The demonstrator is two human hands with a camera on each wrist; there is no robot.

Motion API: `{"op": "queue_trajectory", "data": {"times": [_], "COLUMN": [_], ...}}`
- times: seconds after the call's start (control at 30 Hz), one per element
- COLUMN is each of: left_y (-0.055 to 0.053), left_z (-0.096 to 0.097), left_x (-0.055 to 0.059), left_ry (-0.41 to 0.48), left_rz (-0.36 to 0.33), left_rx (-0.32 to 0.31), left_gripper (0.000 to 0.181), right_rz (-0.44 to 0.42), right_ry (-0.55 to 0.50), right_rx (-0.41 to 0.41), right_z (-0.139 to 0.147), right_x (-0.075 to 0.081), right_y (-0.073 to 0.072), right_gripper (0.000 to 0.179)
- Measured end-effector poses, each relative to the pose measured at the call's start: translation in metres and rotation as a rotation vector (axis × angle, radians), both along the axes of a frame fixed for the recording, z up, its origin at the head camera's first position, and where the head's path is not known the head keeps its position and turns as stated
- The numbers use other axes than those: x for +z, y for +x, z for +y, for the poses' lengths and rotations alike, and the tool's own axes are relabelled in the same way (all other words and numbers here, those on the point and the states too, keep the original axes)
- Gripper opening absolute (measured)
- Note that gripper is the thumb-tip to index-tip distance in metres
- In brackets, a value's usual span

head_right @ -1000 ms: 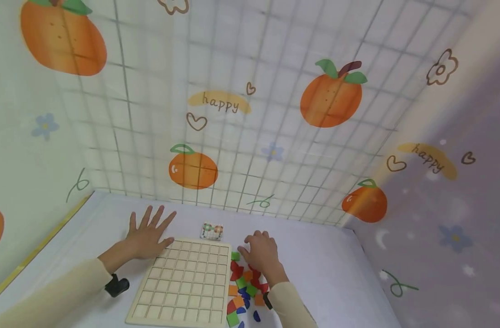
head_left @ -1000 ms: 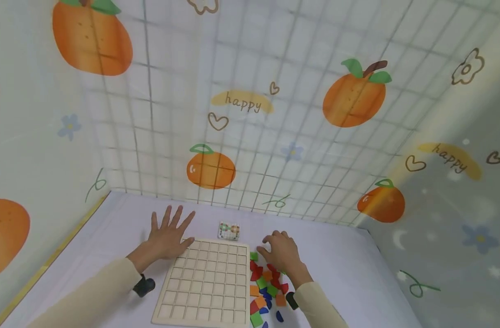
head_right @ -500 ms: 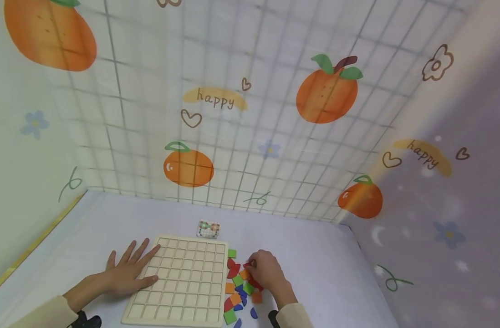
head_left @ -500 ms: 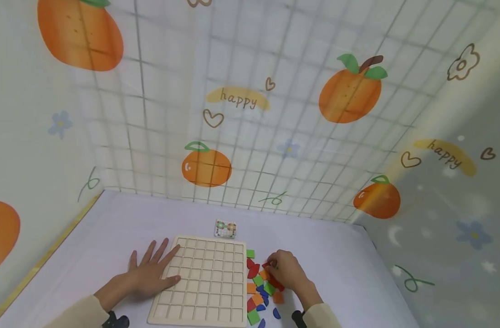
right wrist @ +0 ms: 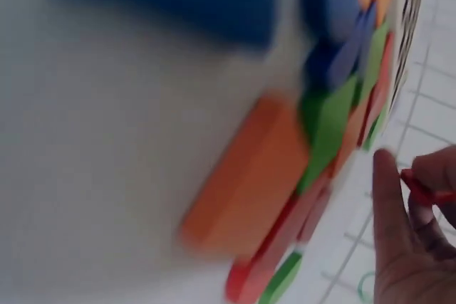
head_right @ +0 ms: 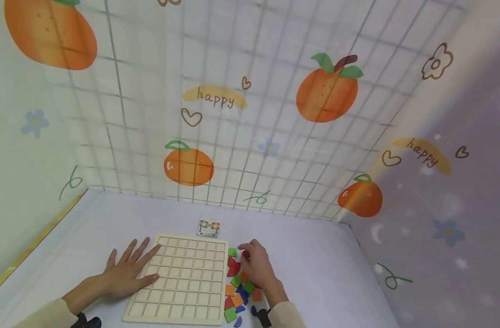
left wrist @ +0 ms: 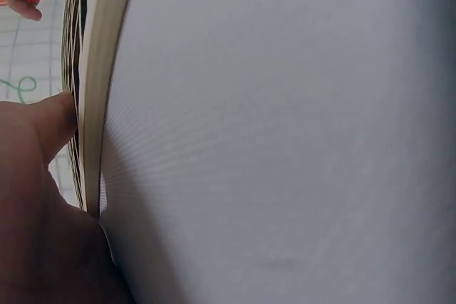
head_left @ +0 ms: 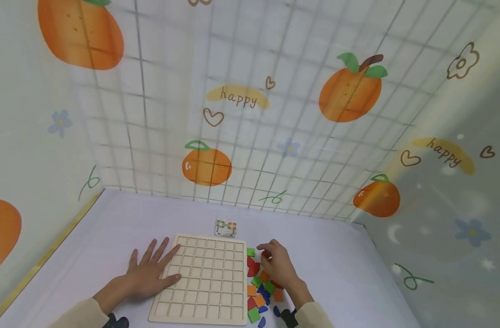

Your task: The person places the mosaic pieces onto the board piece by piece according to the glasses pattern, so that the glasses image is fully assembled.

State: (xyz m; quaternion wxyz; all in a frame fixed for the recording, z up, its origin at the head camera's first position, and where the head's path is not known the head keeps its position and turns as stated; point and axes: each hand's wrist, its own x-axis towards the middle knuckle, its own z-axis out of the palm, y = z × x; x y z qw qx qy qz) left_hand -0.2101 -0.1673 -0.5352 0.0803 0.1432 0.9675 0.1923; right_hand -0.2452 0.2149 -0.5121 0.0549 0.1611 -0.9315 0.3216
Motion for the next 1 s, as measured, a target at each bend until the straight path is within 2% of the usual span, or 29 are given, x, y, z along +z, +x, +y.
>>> {"op": "queue_trajectory", "data": {"times": [0.1,0.2,0.43,0.67,0.8,1.0], "left_y": [0.0,0.0,0.001,0.002,0.002,0.001], "left_z": [0.0,0.0,0.0,0.0,-0.001,0.001], "left_x": [0.0,0.0,0.001,-0.001,-0.001,-0.001], "left_ry": [-0.004,0.001,0.008,0.007,0.025,-0.002], "left_rz": [-0.006,-0.003,0.014,0.012,0.013,0.013], "left_rx": [0.002,-0.002,0.0,0.006,0.001,0.009], "left_gripper": [0.092,0.091,0.091,0.091,0.089,0.09], "right_rz": [0.063,0.084,0.035,-0.02,-0.014,-0.01], "right_ry": [-0.043,-0.094,-0.199,-0.208,-0.209,-0.145], "right_rx": [0.005,-0.016,-0.035,-0.065,-0.076,-0.079], "right_z": [-0.01,-0.018,-0.032,-0.042,-0.046,-0.05], "right_x": [-0.001,-0.002,-0.009,-0.013,-0.015,-0.015], "right_y": [-0.001,-0.002,-0.008,-0.009,-0.009,-0.01], "right_gripper": [0.014,0.007,0.007,0.006,0.005,0.004]}}
